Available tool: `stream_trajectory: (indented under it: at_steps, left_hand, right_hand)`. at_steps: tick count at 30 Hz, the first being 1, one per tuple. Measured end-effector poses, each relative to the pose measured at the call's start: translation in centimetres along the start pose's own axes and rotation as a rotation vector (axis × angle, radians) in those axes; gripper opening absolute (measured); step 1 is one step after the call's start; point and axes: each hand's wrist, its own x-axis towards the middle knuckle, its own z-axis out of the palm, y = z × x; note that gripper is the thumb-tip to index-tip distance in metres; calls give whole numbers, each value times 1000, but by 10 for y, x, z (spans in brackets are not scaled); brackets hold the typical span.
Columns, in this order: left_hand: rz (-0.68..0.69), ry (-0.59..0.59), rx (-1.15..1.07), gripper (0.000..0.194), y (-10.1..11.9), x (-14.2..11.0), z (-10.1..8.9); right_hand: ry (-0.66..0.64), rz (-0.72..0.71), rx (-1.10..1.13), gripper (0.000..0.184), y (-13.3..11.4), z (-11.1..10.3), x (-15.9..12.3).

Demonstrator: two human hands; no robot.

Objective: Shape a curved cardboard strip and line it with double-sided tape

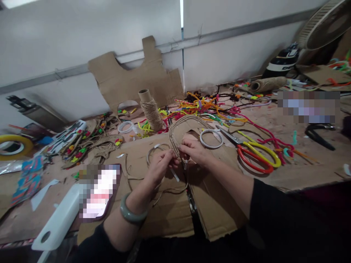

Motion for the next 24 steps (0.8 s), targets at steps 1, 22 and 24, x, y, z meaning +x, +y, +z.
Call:
stream_trajectory:
  at_steps: [1, 22, 24]
  left_hand:
    - [15, 26, -20, 59, -1, 2, -2]
    - [15, 120, -380, 27, 9, 15, -52]
    - [-51, 40, -275, 27, 8, 13, -55]
  right_hand:
    - [-14, 13, -13, 42, 1, -1, 0]
    - [167, 70, 49, 30, -4, -28, 5]
    - [138, 58, 57, 37, -6, -33, 2]
